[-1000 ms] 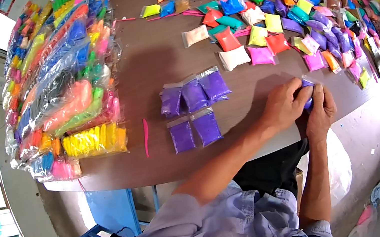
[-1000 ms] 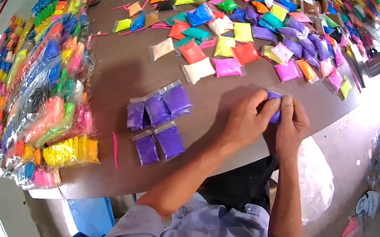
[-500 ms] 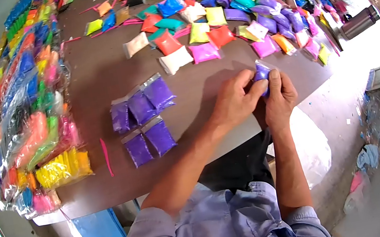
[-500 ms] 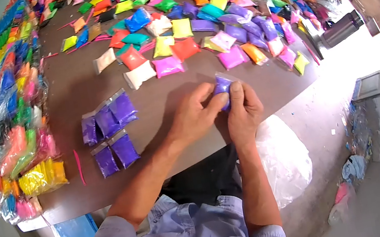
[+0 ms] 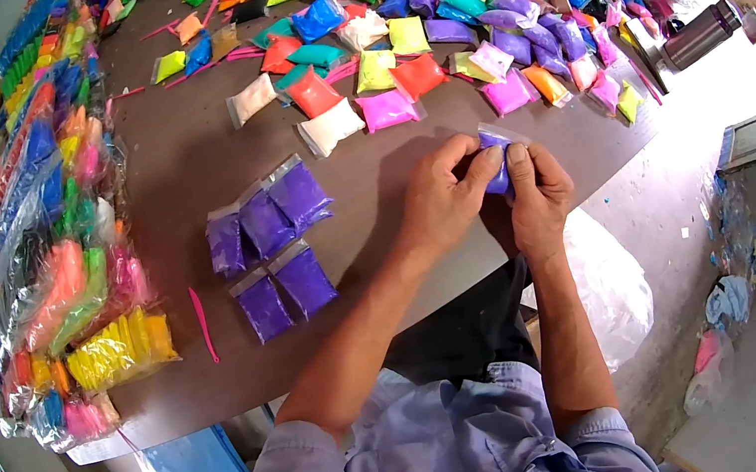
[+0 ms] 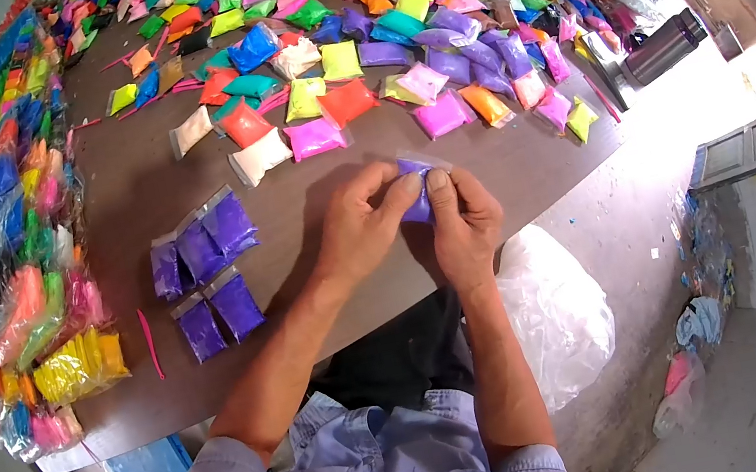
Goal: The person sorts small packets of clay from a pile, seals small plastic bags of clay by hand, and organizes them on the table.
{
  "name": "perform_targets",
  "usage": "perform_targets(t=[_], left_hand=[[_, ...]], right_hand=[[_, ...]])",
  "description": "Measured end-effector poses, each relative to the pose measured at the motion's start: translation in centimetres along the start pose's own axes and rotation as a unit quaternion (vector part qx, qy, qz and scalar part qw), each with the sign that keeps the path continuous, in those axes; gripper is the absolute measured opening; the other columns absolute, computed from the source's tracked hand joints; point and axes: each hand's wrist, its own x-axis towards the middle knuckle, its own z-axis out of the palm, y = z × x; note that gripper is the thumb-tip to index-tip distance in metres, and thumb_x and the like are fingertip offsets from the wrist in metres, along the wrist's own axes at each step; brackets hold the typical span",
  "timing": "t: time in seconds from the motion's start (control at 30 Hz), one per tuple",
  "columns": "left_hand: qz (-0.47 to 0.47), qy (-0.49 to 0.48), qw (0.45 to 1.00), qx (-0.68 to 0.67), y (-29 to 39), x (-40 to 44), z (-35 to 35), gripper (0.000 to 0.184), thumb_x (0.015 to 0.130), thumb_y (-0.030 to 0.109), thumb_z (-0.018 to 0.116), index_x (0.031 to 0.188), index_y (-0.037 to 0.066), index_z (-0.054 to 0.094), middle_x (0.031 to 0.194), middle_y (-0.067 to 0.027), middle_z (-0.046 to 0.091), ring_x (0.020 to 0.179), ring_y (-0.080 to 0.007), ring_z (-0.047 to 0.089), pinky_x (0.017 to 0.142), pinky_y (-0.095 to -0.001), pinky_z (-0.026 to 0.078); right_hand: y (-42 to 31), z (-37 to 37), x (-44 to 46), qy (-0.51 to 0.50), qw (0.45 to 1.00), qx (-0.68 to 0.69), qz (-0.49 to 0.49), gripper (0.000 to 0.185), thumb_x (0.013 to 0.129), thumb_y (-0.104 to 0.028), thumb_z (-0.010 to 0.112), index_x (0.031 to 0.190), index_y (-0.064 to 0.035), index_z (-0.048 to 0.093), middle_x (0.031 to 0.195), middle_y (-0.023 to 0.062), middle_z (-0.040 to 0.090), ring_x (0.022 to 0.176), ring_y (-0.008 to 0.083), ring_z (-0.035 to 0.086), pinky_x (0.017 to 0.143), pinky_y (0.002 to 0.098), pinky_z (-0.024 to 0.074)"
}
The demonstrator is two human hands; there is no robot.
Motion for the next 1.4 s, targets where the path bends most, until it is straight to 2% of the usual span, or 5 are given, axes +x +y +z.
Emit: perform_targets(t=[0.63,0.83,1.0,1.07,1.4], left_hand=[[0.045,0.052,0.998,0.017,-0.4,0.0,-0.3,0.019,0.098,0.016,0.068,0.089,0.0,0.064,0.071,0.0034,0.056,0.066,-0.0049,0.047,0.057,-0.0257,0.039],[0.01,0.006,0.998,0.057,-0.2,-0.5,-0.2,0.022,0.095,0.018,0.071,0.103,-0.003,0.071,0.087,-0.0084,0.072,0.08,-0.0081,0.066,0.068,-0.0294,0.053],[-0.028,0.001,0.999,0.025,0.8,-0.8,-0.2,0.018,0.096,0.014,0.069,0.1,-0.003,0.07,0.084,-0.0098,0.07,0.077,-0.0138,0.064,0.067,-0.0323,0.052],[0.026,0.033,0.996,0.083,0.6,-1.0,-0.3,0.017,0.097,0.014,0.068,0.099,-0.003,0.07,0.082,-0.0101,0.069,0.073,-0.0151,0.063,0.065,-0.0326,0.051],[-0.041,0.04,0.998,0.031,1.3,-4.2,-0.6,0.023,0.095,0.019,0.074,0.103,-0.001,0.069,0.087,-0.0076,0.073,0.08,-0.0107,0.065,0.069,-0.0311,0.054]], right_hand=[[-0.9,0.1,0.1,-0.047,0.998,-0.045,-0.015,0.017,0.105,-0.013,0.062,0.103,0.002,0.071,0.086,-0.0042,0.061,0.079,0.0036,0.051,0.069,0.0207,0.0422],[-0.9,0.5,0.0,0.018,1.0,0.004,-0.021,0.016,0.105,-0.012,0.062,0.1,0.0012,0.07,0.086,-0.0034,0.061,0.08,0.0048,0.052,0.069,0.0216,0.0434],[0.0,0.0,0.0,-0.005,1.0,0.014,0.011,0.02,0.106,-0.016,0.06,0.104,0.0008,0.07,0.09,-0.0032,0.062,0.083,0.0048,0.053,0.072,0.0227,0.0449],[-0.7,0.1,0.0,-0.038,0.999,0.025,0.023,0.021,0.106,-0.018,0.06,0.106,0.0015,0.07,0.092,-0.0027,0.062,0.085,0.0048,0.053,0.074,0.0224,0.045],[-0.6,-0.2,0.0,-0.077,0.997,-0.015,-0.011,0.02,0.104,-0.015,0.064,0.106,0.0023,0.073,0.087,-0.0023,0.064,0.081,0.0059,0.054,0.071,0.0226,0.0445]])
